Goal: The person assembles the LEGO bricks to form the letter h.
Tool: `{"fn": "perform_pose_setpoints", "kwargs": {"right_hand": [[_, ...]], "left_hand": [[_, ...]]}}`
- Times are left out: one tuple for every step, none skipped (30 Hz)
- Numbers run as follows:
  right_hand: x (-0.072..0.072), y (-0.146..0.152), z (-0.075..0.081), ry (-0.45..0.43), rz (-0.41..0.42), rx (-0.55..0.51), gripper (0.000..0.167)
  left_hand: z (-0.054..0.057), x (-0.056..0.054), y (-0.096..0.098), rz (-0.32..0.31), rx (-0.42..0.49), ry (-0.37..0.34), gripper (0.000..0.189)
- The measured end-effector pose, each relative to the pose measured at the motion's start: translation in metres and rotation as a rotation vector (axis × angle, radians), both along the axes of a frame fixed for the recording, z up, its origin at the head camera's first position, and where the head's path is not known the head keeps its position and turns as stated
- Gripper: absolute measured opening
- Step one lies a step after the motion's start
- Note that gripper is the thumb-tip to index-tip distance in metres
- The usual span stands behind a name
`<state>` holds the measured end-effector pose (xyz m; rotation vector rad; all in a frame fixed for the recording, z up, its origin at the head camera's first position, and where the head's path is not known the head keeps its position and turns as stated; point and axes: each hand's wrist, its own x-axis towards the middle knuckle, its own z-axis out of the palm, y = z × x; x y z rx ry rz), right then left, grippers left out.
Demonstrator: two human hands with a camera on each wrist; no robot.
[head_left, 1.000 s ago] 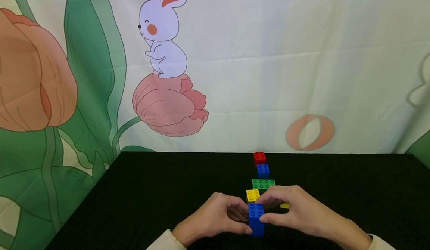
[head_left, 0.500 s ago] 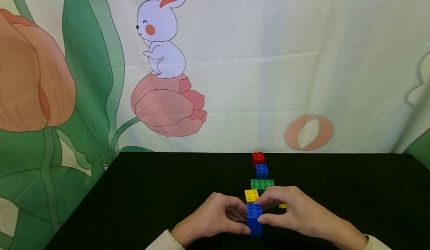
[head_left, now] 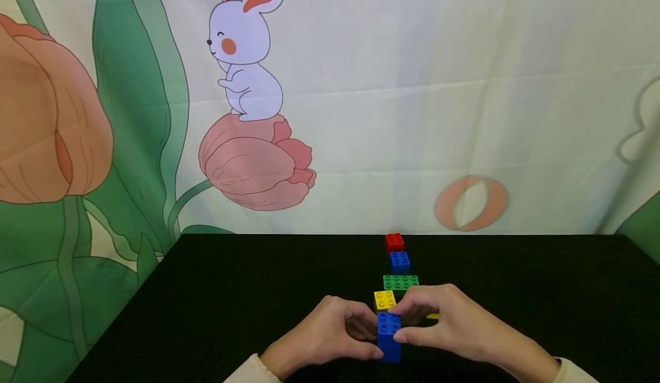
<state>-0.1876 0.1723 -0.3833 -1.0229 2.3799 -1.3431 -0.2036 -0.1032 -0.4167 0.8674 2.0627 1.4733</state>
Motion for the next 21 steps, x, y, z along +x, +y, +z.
{"fn": "perform_pose_setpoints", "kwargs": {"right_hand": [[-0.0001, 0.0, -0.0012, -0.004, -0.001, -0.001, 0.02], [-0.0003, 0.0, -0.0025, -0.01, -0.003, -0.002, 0.02], [-0.0004, 0.0002, -0.004, -0.016, -0.006, -0.003, 0.02], [-0.0005, 0.0004, -0.0057, -0.022, -0.009, -0.004, 0.02], [-0.0006, 0.0005, -0.0073, -0.028, -0.012, -0.005, 0.021], [-0.0007, 0.0006, -0.0084, -0.033, -0.015, -0.006, 0.021], [-0.0008, 0.0008, -0.0093, -0.033, -0.016, -0.008, 0.021], [-0.0009, 0.0009, -0.0097, -0.035, -0.017, -0.009, 0.022], [-0.0009, 0.001, -0.0099, -0.033, -0.018, -0.011, 0.022], [-0.001, 0.0009, -0.0096, -0.031, -0.018, -0.012, 0.022], [-0.0009, 0.0008, -0.0091, -0.026, -0.017, -0.013, 0.022], [-0.0009, 0.0007, -0.0085, -0.021, -0.015, -0.013, 0.022], [-0.0009, 0.0006, -0.0078, -0.017, -0.014, -0.012, 0.022], [-0.0009, 0.0005, -0.0071, -0.014, -0.012, -0.012, 0.022], [-0.001, 0.0002, -0.0064, -0.011, -0.013, -0.009, 0.022], [-0.0012, 0.0001, -0.0058, -0.01, -0.013, -0.005, 0.022], [-0.0013, -0.0001, -0.0052, -0.011, -0.014, -0.002, 0.023], [-0.0014, -0.0001, -0.0047, -0.011, -0.016, 0.002, 0.023], [-0.0016, -0.0003, -0.0042, -0.014, -0.017, 0.006, 0.023], [-0.0018, -0.0004, -0.0039, -0.015, -0.019, 0.009, 0.024], [-0.0019, -0.0005, -0.0037, -0.016, -0.023, 0.014, 0.024]], "left_hand": [[-0.0004, 0.0, -0.0002, 0.0, 0.0, 0.0, 0.022], [-0.0013, 0.0001, -0.0004, 0.0, 0.002, 0.001, 0.021], [-0.0021, 0.0003, -0.0005, 0.0, 0.005, -0.001, 0.021], [-0.0032, 0.0004, -0.0007, 0.001, 0.008, -0.003, 0.021], [-0.0042, 0.0008, -0.0007, 0.002, 0.01, -0.005, 0.021], [-0.005, 0.0012, -0.0007, 0.004, 0.012, -0.006, 0.021], [-0.0056, 0.0015, -0.0008, 0.006, 0.014, -0.007, 0.021], [-0.0061, 0.0016, -0.0008, 0.006, 0.017, -0.007, 0.021], [-0.0061, 0.0016, -0.0007, 0.006, 0.02, -0.007, 0.021], [-0.0061, 0.0016, -0.0007, 0.006, 0.021, -0.008, 0.022], [-0.0058, 0.0014, -0.0007, 0.006, 0.022, -0.007, 0.022], [-0.0055, 0.0011, -0.0009, 0.005, 0.024, -0.007, 0.023], [-0.0051, 0.0007, -0.001, 0.003, 0.027, -0.005, 0.023], [-0.0047, 0.0004, -0.0011, 0.002, 0.028, -0.004, 0.024], [-0.0044, 0.0002, -0.0011, 0.001, 0.029, -0.003, 0.024], [-0.004, 0.0, -0.0011, 0.002, 0.028, -0.003, 0.024], [-0.0037, -0.0003, -0.0011, 0.002, 0.027, 0.0, 0.024], [-0.0034, -0.0005, -0.0011, 0.001, 0.026, 0.003, 0.024], [-0.0031, -0.0007, -0.001, 0.0, 0.025, 0.006, 0.023], [-0.0027, -0.0009, -0.001, 0.0, 0.024, 0.008, 0.023], [-0.0022, -0.001, -0.001, -0.001, 0.023, 0.01, 0.023]]}}
